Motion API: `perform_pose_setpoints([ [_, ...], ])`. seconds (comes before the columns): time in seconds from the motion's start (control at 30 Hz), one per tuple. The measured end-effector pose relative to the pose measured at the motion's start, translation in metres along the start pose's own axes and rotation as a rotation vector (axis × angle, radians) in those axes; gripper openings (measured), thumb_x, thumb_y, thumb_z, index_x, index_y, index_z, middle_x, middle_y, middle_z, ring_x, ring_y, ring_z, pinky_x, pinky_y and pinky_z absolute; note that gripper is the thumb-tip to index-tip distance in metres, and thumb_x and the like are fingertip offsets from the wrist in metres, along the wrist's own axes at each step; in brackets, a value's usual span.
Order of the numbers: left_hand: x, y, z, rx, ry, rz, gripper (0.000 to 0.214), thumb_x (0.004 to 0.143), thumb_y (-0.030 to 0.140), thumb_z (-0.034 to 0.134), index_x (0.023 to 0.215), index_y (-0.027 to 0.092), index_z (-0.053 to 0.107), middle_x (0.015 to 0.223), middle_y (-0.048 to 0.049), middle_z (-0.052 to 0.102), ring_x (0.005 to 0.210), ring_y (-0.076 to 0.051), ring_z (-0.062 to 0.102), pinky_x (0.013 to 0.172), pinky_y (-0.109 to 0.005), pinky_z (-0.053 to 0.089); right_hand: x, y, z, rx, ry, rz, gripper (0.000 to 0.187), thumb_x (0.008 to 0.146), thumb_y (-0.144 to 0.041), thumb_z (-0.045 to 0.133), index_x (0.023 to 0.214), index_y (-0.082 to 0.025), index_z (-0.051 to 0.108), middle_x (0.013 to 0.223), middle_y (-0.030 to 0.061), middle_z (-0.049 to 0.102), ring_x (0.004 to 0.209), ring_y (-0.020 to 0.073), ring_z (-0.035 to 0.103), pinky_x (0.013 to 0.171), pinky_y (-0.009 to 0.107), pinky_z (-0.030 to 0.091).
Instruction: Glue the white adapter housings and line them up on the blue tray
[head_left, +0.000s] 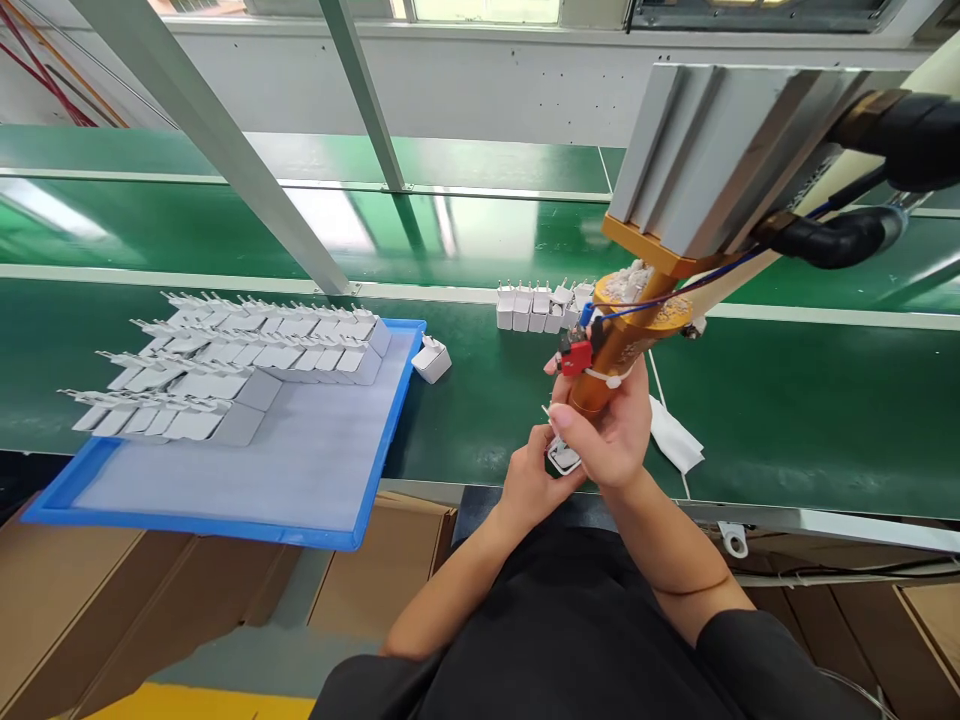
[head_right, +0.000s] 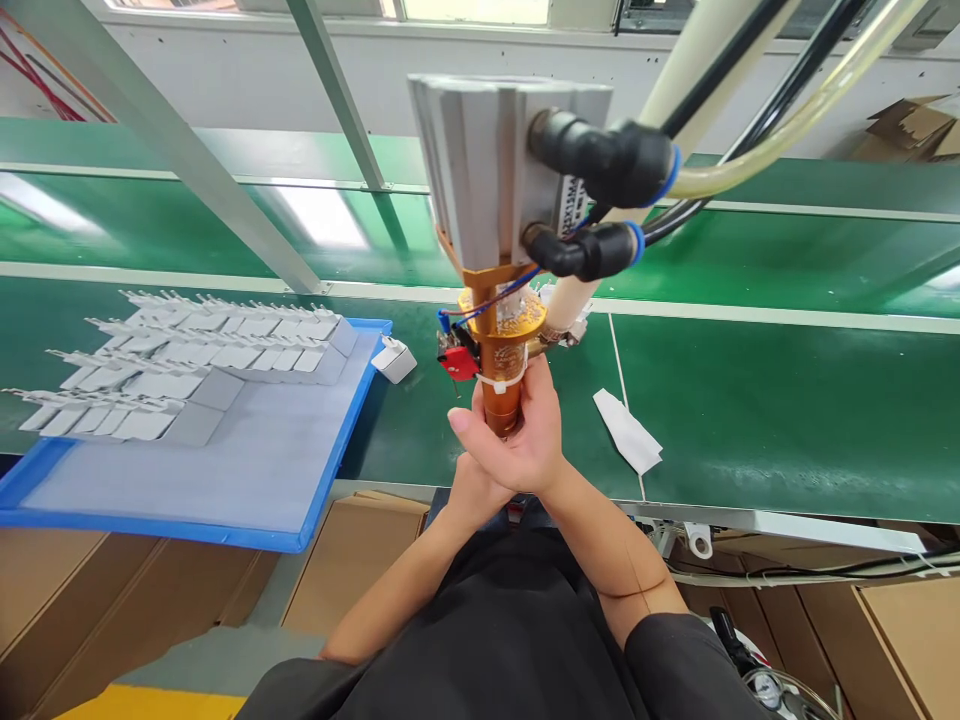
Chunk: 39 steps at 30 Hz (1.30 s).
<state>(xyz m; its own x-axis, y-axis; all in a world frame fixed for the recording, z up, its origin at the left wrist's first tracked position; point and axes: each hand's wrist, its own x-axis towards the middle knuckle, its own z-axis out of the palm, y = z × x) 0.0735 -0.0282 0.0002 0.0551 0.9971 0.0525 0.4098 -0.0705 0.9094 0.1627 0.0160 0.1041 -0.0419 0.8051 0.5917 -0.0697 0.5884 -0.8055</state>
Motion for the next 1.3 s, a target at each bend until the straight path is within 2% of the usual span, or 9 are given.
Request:
perform_pose_setpoints([
  [0.17,0.0,0.001,-0.031,-0.086,-0.024,-0.138,0.033,0.077,0.036,0.071,0.103,0.02,0.059,0.08,0.0013,0.071,0.067,-0.016,0.066,0.061,-0.024,0.05,0.001,0.004,-0.008,0.131,0.038,0.068,0.026,0.09,-0.036,0.065,0.107,-0.028,0.047,0.071,-0.0064,0.054,0.044,0.0092,0.046,0.04,0.025,0.04],
  [0.4,0.001,0.001,-0.068,-0.094,-0.121,-0.187,0.033,0.082,0.04,0.067,0.108,0.02,0.064,0.087,0.0014,0.071,0.074,-0.015,0.063,0.069,-0.023,0.048,0.003,0.015,-0.026,-0.009,0.164,0.055,0.038,0.082,-0.026,0.077,0.106,-0.028,0.048,0.065,-0.0101,0.05,0.045,0.0077,0.045,0.045,0.025,0.041],
  [0.67,0.014,-0.029,-0.08,0.201,-0.068,-0.097,0.038,0.076,0.029,0.073,0.113,0.022,0.067,0.101,-0.004,0.067,0.097,-0.023,0.063,0.087,-0.033,0.051,0.003,0.022,-0.04,-0.05,0.174,0.089,0.04,0.083,-0.031,0.077,0.112,-0.028,0.05,0.074,-0.0072,0.055,0.046,0.0071,0.043,0.045,0.026,0.041],
  [0.77,0.02,-0.028,-0.082,0.174,-0.117,-0.142,0.044,0.078,0.037,0.074,0.118,0.021,0.065,0.11,-0.0064,0.07,0.102,-0.026,0.065,0.091,-0.036,0.051,0.002,0.022,-0.043,-0.062,0.199,0.108,0.039,0.082,-0.031,0.078,0.109,-0.028,0.051,0.076,-0.0057,0.057,0.046,0.0072,0.043,0.045,0.027,0.04],
  [0.87,0.026,-0.022,-0.078,0.122,-0.135,-0.165,0.043,0.088,0.045,0.064,0.123,0.02,0.063,0.113,-0.008,0.072,0.102,-0.025,0.067,0.091,-0.036,0.051,0.002,0.022,-0.045,-0.055,0.213,0.117,0.038,0.081,-0.032,0.079,0.107,-0.028,0.052,0.077,-0.0047,0.058,0.045,0.0076,0.043,0.044,0.028,0.04],
  [0.97,0.032,-0.02,-0.07,0.09,-0.116,-0.093,0.043,0.093,0.036,0.054,0.133,0.02,0.057,0.114,-0.007,0.073,0.1,-0.021,0.068,0.086,-0.032,0.052,0.001,0.023,-0.047,-0.064,0.212,0.125,0.039,0.081,-0.034,0.079,0.108,-0.028,0.052,0.075,-0.0049,0.057,0.044,0.0078,0.042,0.045,0.028,0.041],
  [1.07,0.033,-0.027,-0.065,0.152,-0.067,0.09,0.045,0.092,0.024,0.048,0.136,0.02,0.055,0.105,-0.0057,0.074,0.096,-0.02,0.066,0.083,-0.031,0.051,0.001,0.022,-0.048,-0.074,0.209,0.134,0.04,0.081,-0.036,0.078,0.11,-0.028,0.051,0.072,-0.0058,0.056,0.045,0.0079,0.042,0.045,0.028,0.041],
  [1.2,0.026,-0.037,-0.074,0.368,-0.037,0.387,0.045,0.093,0.021,0.048,0.137,0.018,0.055,0.11,-0.009,0.072,0.105,-0.024,0.06,0.095,-0.04,0.045,0.0,0.022,-0.051,-0.061,0.209,0.136,0.038,0.082,-0.033,0.077,0.111,-0.027,0.052,0.066,-0.0079,0.051,0.045,0.0083,0.042,0.045,0.026,0.04],
  [1.3,0.021,-0.042,-0.084,0.449,-0.063,0.474,0.046,0.099,0.024,0.046,0.145,0.02,0.048,0.121,-0.0106,0.069,0.111,-0.025,0.058,0.098,-0.042,0.045,-0.001,0.023,-0.053,-0.048,0.212,0.12,0.039,0.083,-0.029,0.077,0.113,-0.028,0.053,0.061,-0.0097,0.046,0.048,0.0097,0.044,0.047,0.026,0.042],
])
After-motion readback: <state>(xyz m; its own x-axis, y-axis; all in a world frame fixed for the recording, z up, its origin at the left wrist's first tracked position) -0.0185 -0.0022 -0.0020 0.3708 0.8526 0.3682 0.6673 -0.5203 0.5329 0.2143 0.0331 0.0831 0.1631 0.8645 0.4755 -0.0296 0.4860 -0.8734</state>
